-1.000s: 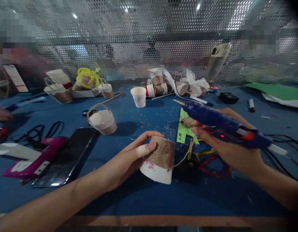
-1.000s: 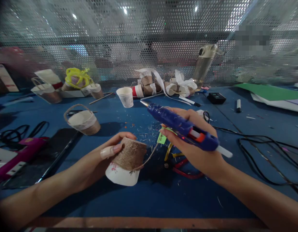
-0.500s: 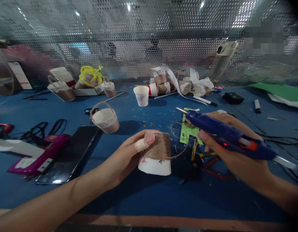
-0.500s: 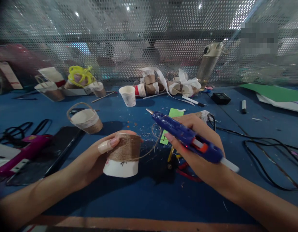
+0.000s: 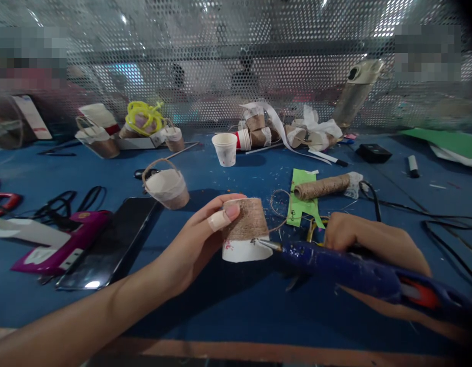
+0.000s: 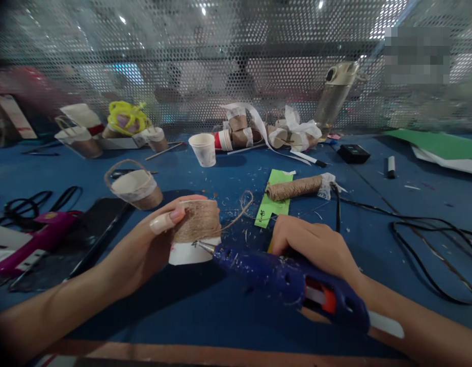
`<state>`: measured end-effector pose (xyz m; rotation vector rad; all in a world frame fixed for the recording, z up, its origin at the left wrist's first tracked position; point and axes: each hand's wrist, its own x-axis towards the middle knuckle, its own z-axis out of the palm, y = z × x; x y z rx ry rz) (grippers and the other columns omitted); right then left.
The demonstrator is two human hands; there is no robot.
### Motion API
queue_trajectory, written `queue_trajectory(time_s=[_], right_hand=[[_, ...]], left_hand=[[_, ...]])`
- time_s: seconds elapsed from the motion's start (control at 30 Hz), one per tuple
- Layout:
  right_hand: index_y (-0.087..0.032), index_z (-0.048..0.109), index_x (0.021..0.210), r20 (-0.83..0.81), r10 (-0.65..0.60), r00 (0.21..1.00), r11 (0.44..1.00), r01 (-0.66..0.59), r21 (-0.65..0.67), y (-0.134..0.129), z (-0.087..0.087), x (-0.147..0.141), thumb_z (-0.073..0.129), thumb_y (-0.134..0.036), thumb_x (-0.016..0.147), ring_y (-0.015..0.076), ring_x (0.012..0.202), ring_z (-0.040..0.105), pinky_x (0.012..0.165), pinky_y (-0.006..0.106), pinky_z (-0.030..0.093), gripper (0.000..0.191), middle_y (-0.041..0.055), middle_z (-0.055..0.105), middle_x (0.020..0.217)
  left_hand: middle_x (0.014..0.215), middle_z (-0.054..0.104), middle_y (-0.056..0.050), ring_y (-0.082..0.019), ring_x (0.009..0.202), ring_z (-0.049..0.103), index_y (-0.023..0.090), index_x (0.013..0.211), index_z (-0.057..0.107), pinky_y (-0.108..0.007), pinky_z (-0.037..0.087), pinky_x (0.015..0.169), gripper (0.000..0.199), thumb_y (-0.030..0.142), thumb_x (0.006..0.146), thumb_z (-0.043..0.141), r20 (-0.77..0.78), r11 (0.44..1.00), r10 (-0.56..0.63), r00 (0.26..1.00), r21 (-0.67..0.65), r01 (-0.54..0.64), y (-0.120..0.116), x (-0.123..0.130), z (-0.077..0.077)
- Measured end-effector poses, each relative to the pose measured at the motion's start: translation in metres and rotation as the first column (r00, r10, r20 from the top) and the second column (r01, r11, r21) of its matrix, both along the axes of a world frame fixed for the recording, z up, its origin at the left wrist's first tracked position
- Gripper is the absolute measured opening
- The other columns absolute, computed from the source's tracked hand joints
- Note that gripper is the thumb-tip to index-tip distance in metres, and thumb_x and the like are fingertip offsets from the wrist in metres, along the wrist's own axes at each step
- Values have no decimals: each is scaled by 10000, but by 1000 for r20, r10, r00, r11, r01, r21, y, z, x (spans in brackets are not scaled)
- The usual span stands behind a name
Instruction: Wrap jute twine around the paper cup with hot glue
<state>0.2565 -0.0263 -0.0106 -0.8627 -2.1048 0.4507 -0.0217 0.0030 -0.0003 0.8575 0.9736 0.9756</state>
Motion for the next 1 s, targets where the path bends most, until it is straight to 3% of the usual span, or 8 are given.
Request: queue_trajectory(time_s=[0.27,0.57,0.7,0.83,1.0], right_hand=[[-281,454,857,203,-72,976,994,55,91,-1,1,6,620,-155,842,105,564,541,537,255,383,209,-78,543,723],[-288,419,875,230,-128,965,988,103,118,-5,-1,-2,569,-182,862,121,599,493,567,272,353,183,-71,507,735],[-295,440,874,198,-96,976,992,77,100,-5,-2,-2,583,-176,857,132,612,531,548,275,378,186,-63,526,731],[-295,437,846,176,-117,977,981,85,175,-5,-1,-4,580,-188,848,126,500,452,467,280,319,179,-68,503,677],[-295,405,842,222,-148,964,980,113,164,-1,-4,0,572,-208,860,132,487,402,481,275,299,190,-70,482,670]], left_hand=[[1084,757,-38,-217,938,679,261,1118,766,-291,520,771,369,430,805,864,-78,992,55,995,121,-45,-1,-2,-3],[1060,748,-26,-202,901,669,269,1076,726,-245,506,663,385,429,770,897,-179,973,105,978,223,-64,-3,3,4],[1055,743,-13,-187,925,664,280,1070,732,-222,505,673,349,412,788,890,-184,970,99,978,238,-53,-5,1,2],[1093,762,-24,-214,974,670,289,1075,756,-248,517,716,316,424,811,868,-174,969,96,980,240,-53,-5,0,1],[1122,773,-31,-232,1028,667,285,1082,778,-271,526,780,308,423,819,860,-150,967,109,983,244,-70,-3,-1,1]])
